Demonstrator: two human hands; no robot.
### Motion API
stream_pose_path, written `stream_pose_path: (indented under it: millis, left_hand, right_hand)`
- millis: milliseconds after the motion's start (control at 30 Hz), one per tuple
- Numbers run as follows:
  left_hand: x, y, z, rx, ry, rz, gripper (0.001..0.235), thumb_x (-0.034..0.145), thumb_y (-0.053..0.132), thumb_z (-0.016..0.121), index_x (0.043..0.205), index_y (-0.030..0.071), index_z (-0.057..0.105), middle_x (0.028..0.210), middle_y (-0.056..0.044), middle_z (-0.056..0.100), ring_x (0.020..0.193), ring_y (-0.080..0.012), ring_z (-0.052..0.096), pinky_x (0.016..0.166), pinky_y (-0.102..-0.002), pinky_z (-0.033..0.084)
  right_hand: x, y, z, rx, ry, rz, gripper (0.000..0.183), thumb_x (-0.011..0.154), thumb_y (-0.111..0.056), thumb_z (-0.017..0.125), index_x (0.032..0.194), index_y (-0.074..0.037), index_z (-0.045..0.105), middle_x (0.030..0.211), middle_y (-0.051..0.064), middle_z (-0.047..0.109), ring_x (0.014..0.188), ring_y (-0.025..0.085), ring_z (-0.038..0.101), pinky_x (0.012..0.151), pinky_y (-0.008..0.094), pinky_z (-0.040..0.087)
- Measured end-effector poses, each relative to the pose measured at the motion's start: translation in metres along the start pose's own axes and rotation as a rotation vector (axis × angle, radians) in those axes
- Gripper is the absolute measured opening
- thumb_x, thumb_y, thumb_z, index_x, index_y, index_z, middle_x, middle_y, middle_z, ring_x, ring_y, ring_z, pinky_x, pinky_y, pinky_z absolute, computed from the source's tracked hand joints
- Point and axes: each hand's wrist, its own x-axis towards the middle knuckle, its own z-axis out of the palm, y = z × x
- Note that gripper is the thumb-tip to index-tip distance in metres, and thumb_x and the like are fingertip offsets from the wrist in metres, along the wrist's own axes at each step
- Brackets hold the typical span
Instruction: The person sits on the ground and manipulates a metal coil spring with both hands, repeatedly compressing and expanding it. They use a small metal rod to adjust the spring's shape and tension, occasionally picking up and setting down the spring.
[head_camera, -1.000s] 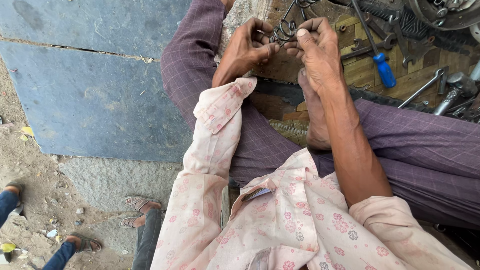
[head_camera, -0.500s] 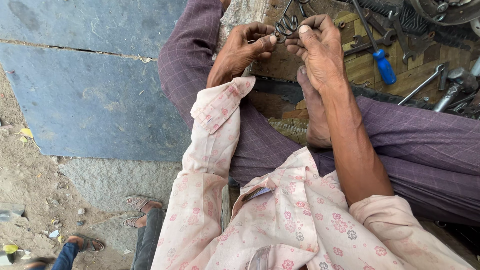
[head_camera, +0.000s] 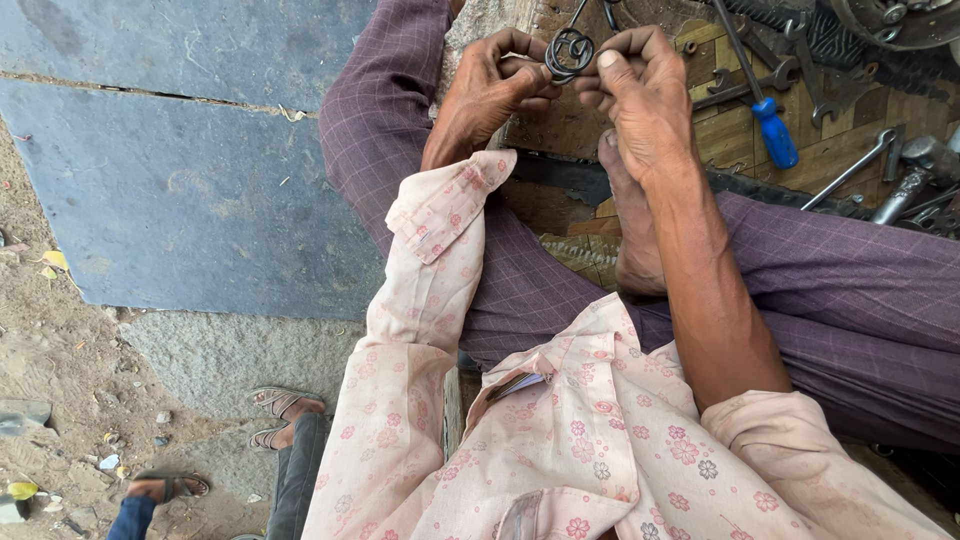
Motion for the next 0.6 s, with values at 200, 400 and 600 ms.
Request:
stream_pose_path:
  millis: [200, 400, 600]
  left_hand:
    - [0.004, -0.007, -0.005, 0.046, -0.032, 0.062, 0.03, 0.092, 0.009, 0.068, 0.119, -0.004, 0.063, 0.095, -0.019, 0.079, 0.088, -0.0236, 0.082, 0.078, -0.035, 0.072]
    - [0.008, -0.011, -0.006, 0.103, -0.038, 0.112, 0.032, 0.096, 0.013, 0.072, 0.122, -0.001, 0.062, 0.097, -0.018, 0.08, 0.088, -0.0228, 0.082, 0.078, -0.035, 0.071]
    - [0.008, -0.016, -0.008, 0.097, -0.063, 0.155, 0.03, 0.099, 0.016, 0.072, 0.125, 0.007, 0.062, 0.099, -0.016, 0.081, 0.091, -0.0222, 0.082, 0.079, -0.035, 0.071]
  right_hand:
    - [0.004, 0.012, 0.006, 0.001, 0.035, -0.011, 0.01, 0.101, -0.001, 0.073, 0.109, -0.001, 0.066, 0.091, 0.008, 0.073, 0.074, 0.013, 0.072, 0.062, 0.023, 0.059]
    - [0.004, 0.018, 0.012, 0.02, 0.06, -0.093, 0.017, 0.098, -0.004, 0.08, 0.108, -0.001, 0.066, 0.093, 0.007, 0.074, 0.073, 0.011, 0.07, 0.059, 0.022, 0.056]
    - [0.004, 0.016, 0.013, 0.064, 0.106, 0.039, 0.017, 0.094, -0.005, 0.081, 0.104, -0.001, 0.068, 0.087, 0.008, 0.074, 0.064, 0.012, 0.067, 0.047, 0.022, 0.047]
